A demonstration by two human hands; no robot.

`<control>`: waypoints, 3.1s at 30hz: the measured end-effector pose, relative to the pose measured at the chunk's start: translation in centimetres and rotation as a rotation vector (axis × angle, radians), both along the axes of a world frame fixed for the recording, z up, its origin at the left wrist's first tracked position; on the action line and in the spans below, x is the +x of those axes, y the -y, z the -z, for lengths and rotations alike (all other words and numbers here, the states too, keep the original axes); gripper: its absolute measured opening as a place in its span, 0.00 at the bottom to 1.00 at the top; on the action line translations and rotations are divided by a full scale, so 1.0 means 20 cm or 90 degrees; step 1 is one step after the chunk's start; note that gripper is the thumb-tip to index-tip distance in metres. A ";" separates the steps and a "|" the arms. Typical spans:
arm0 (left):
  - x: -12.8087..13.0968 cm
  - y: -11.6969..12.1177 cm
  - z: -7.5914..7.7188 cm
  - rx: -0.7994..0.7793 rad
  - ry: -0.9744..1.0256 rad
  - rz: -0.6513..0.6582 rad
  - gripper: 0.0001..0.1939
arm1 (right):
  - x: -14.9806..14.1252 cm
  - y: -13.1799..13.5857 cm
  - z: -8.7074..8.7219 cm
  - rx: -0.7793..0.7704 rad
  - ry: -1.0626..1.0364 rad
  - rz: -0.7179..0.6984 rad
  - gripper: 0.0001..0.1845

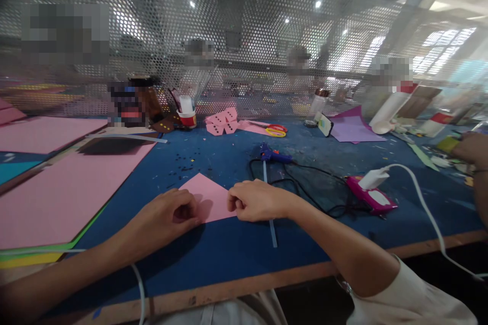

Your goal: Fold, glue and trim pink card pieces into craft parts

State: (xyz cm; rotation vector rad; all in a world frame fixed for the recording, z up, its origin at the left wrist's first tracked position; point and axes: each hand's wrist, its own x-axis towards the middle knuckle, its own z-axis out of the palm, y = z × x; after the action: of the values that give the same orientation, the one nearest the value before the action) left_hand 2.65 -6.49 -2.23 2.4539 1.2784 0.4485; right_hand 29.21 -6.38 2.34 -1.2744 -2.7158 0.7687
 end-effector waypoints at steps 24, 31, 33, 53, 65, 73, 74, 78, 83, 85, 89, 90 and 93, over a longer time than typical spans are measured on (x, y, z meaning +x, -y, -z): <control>0.00 0.01 -0.02 -0.023 -0.006 -0.004 0.10 | 0.06 -0.03 -0.01 0.002 0.013 -0.045 0.14; 0.00 0.01 -0.03 -0.026 -0.008 -0.005 0.10 | 0.09 -0.04 -0.03 -0.014 0.010 -0.079 0.20; 0.00 0.01 -0.03 -0.029 -0.007 -0.002 0.09 | 0.10 -0.05 -0.03 -0.019 0.007 -0.088 0.20; 0.00 0.00 -0.02 -0.027 -0.006 -0.001 0.11 | 0.16 -0.09 -0.05 -0.067 -0.010 -0.162 0.29; 0.01 0.00 -0.02 -0.025 -0.010 -0.004 0.11 | 0.17 -0.09 -0.06 -0.084 -0.029 -0.176 0.29; 0.00 0.01 -0.02 -0.018 -0.009 -0.005 0.10 | 0.17 -0.09 -0.05 -0.059 -0.018 -0.181 0.28; 0.01 0.01 -0.02 -0.020 -0.007 -0.006 0.10 | 0.17 -0.09 -0.04 -0.057 -0.019 -0.176 0.26; 0.01 0.01 -0.03 -0.027 -0.002 -0.009 0.10 | 0.13 -0.08 -0.02 -0.050 -0.021 -0.117 0.12; 0.01 0.01 -0.02 -0.019 -0.007 -0.008 0.10 | 0.09 -0.07 0.04 0.009 -0.032 -0.074 0.06; 0.00 0.01 -0.02 -0.015 -0.005 -0.004 0.10 | 0.06 -0.05 0.05 0.027 -0.045 -0.063 0.05; 0.00 0.01 -0.01 -0.006 -0.016 -0.006 0.10 | -0.03 0.00 0.07 0.082 -0.086 -0.037 0.02; 0.00 0.01 -0.01 -0.004 -0.019 -0.007 0.10 | -0.06 0.01 0.08 0.096 -0.094 -0.029 0.03; 0.01 0.01 -0.01 -0.006 -0.021 -0.004 0.08 | -0.12 0.03 0.12 0.123 -0.110 -0.002 0.04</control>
State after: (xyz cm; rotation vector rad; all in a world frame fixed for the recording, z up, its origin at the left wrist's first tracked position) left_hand 2.79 -6.63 -1.95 2.4591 1.2981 0.4045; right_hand 26.75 -6.89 -0.13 -1.1090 -2.5813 0.5712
